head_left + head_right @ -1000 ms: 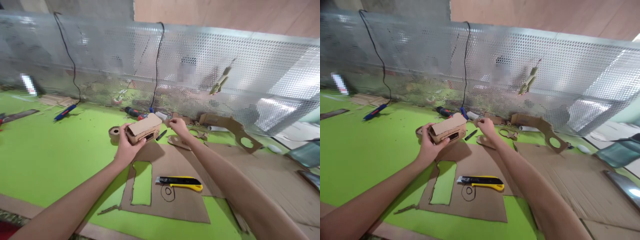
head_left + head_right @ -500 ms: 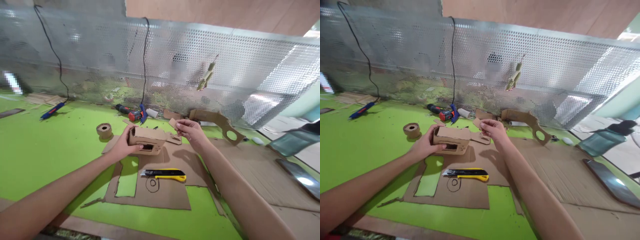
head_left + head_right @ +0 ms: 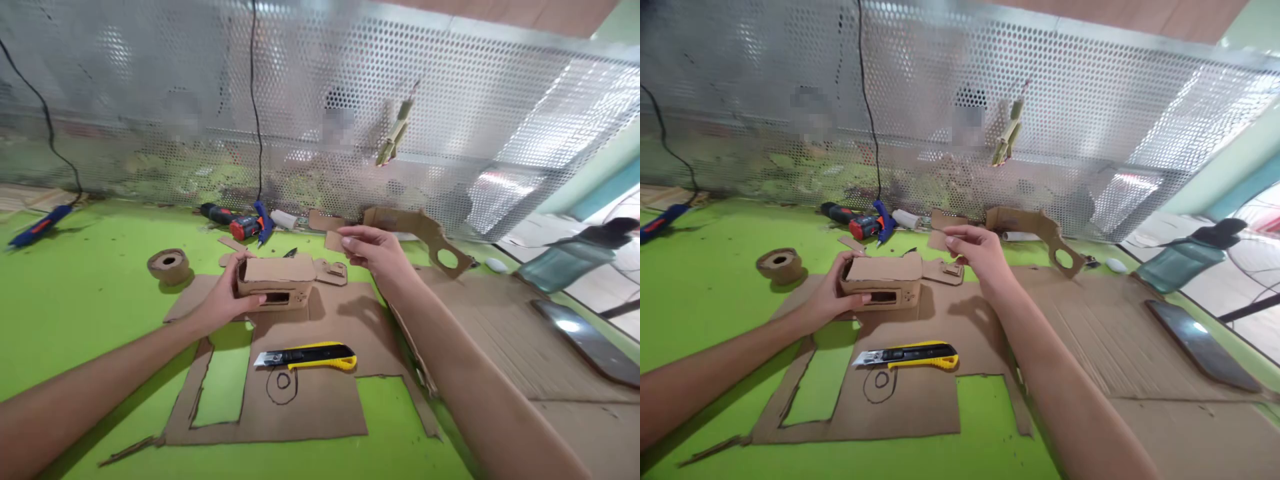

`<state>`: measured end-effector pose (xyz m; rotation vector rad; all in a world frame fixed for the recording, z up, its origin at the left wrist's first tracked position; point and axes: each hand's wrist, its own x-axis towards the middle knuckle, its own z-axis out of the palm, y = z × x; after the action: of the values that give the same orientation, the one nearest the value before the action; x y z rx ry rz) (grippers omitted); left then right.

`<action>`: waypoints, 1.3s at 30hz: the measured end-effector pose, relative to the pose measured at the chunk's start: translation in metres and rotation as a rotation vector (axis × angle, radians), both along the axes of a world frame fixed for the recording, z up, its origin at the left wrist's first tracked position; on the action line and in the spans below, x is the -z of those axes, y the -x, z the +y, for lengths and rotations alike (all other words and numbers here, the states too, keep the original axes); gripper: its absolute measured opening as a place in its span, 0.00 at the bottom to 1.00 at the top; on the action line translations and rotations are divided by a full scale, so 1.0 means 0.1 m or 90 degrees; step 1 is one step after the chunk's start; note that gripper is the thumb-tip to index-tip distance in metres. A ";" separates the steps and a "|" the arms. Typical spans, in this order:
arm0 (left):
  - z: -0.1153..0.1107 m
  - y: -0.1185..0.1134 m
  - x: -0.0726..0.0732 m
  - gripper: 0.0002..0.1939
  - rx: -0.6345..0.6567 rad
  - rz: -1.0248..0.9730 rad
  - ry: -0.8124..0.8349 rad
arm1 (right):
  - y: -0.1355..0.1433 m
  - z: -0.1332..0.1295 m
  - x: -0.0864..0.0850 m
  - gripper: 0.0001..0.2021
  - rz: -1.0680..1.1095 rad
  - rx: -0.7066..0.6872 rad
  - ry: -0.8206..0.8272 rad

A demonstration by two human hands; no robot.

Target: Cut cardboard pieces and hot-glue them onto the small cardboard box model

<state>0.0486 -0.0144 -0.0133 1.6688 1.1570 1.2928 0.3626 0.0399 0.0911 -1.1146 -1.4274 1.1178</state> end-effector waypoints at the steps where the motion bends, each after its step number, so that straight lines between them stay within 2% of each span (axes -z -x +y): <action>1: -0.01 -0.02 0.00 0.38 0.017 0.007 -0.002 | 0.05 -0.03 0.01 0.18 -0.007 -0.024 0.013; 5: -0.01 -0.04 0.00 0.37 0.057 0.029 0.000 | 0.24 -0.14 0.09 0.16 -0.056 -0.100 0.051; 13: 0.01 -0.03 0.00 0.39 0.097 -0.014 0.027 | 0.37 -0.20 0.21 0.08 -0.157 -0.095 -0.043; 18: 0.00 -0.02 0.01 0.39 0.083 0.005 0.020 | 0.42 -0.26 0.22 0.05 -0.274 -0.028 -0.127; 21: 0.00 -0.02 0.01 0.38 0.090 0.008 0.020 | 0.45 -0.27 0.23 0.05 -0.291 -0.020 -0.128; 30: 0.01 0.00 0.00 0.39 0.069 0.033 0.008 | 0.45 -0.26 0.29 0.06 -0.284 -0.037 -0.192; 35: 0.01 -0.01 0.03 0.39 0.066 0.049 0.001 | 0.41 -0.25 0.25 0.06 -0.339 -0.096 -0.232; 37: 0.00 0.01 0.04 0.40 0.052 0.072 -0.030 | 0.39 -0.24 0.24 0.05 -0.333 -0.112 -0.226; 39: -0.02 0.02 0.00 0.42 0.006 0.087 -0.112 | 0.38 -0.22 0.25 0.05 -0.311 -0.115 -0.212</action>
<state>0.0464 -0.0167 -0.0135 1.9136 1.1397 1.3254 0.3246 0.0177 0.0664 -1.0722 -2.0450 0.7095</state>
